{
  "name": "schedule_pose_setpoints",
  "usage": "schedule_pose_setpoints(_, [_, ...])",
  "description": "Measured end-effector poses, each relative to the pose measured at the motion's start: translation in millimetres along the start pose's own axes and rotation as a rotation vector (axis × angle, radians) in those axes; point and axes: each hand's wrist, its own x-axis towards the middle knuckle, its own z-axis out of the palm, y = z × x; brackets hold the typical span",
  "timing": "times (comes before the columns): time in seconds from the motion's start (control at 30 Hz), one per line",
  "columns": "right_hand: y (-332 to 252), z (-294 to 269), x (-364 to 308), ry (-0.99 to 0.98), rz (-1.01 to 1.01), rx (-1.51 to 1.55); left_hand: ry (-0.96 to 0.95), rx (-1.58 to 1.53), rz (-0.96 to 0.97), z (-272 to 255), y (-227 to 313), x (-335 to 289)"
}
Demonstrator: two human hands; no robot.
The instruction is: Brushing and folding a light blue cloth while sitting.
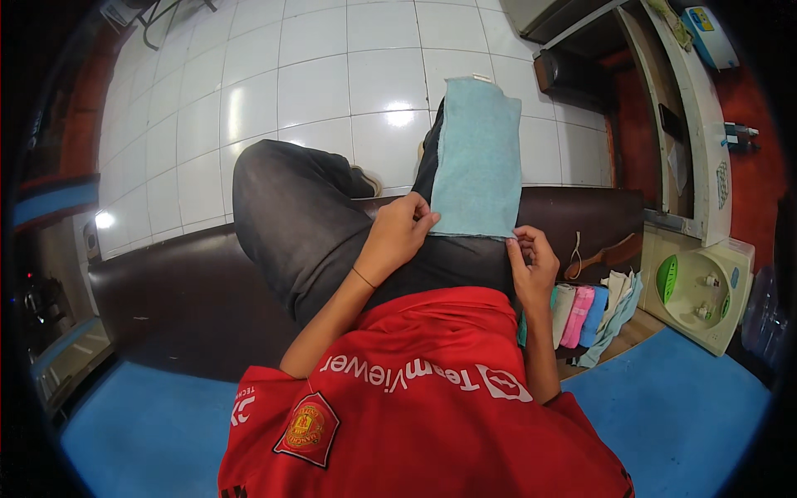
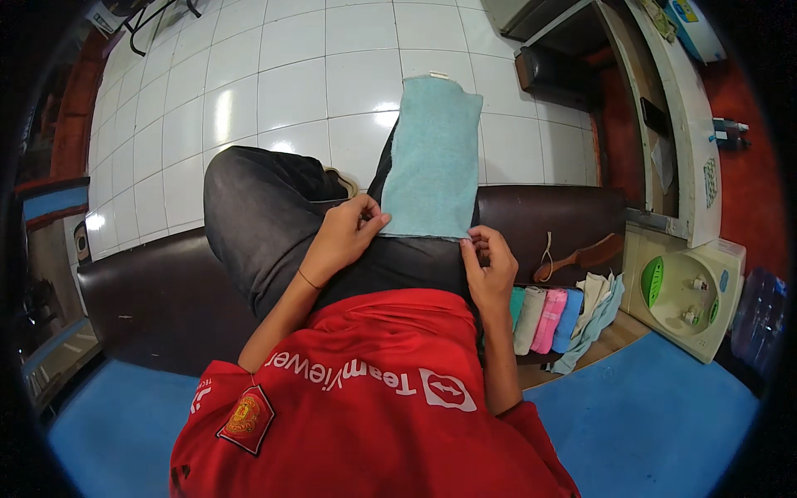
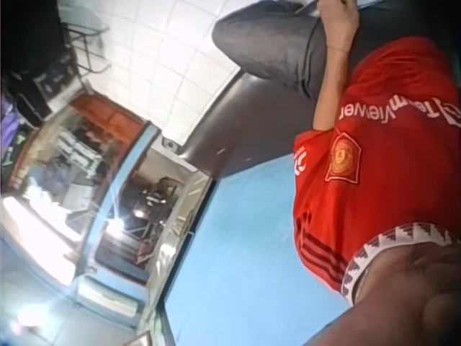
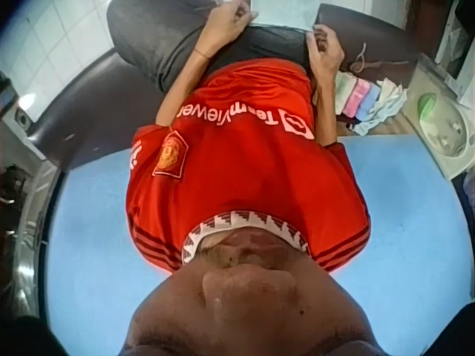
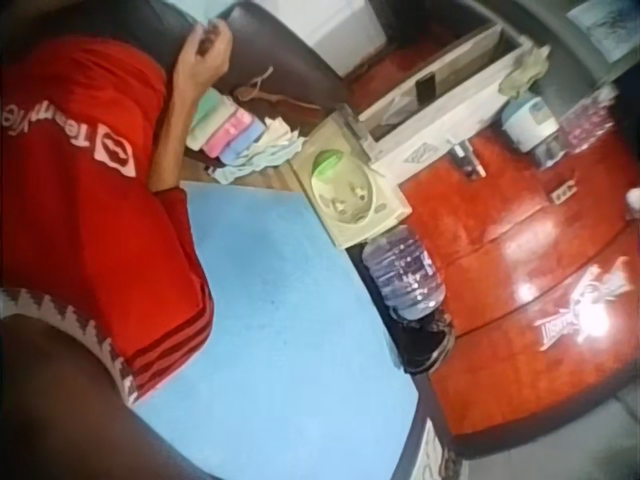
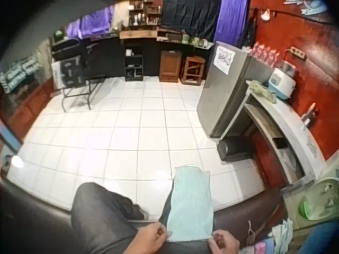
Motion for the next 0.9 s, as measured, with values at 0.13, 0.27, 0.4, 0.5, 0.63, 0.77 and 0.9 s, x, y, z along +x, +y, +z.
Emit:
schedule_pose_setpoints(0.13, [4.6,0.0,-1.8,-0.01,0.029,0.043,0.029,0.032,-0.035,-2.6,2.3,-0.7])
schedule_pose_setpoints(0.27, [-3.2,-0.2,-1.8,0.039,-0.019,-0.007,0.019,-0.063,-0.078,-7.8,5.8,-1.9])
schedule_pose_setpoints(0.4, [-19.6,-2.5,-1.1,0.084,-0.102,-0.106,0.091,-0.079,-0.036,-9.1,19.9,-4.0])
schedule_pose_setpoints(0.5, [-23.3,-2.4,-0.2,0.101,-0.176,-0.161,0.097,-0.158,-0.058,-11.6,27.1,-3.9])
schedule_pose_setpoints(0.63, [-25.3,-1.3,-0.3,0.097,-0.208,-0.155,0.092,-0.137,-0.078,-12.6,20.4,-3.2])
schedule_pose_setpoints(0.77, [-19.9,-1.9,-0.4,0.085,-0.229,-0.175,0.037,-0.036,-0.078,-11.6,2.9,-2.6])
schedule_pose_setpoints(0.9, [-15.8,-0.8,-0.8,0.084,-0.23,-0.164,-0.049,0.044,-0.1,-11.0,-3.8,0.0])
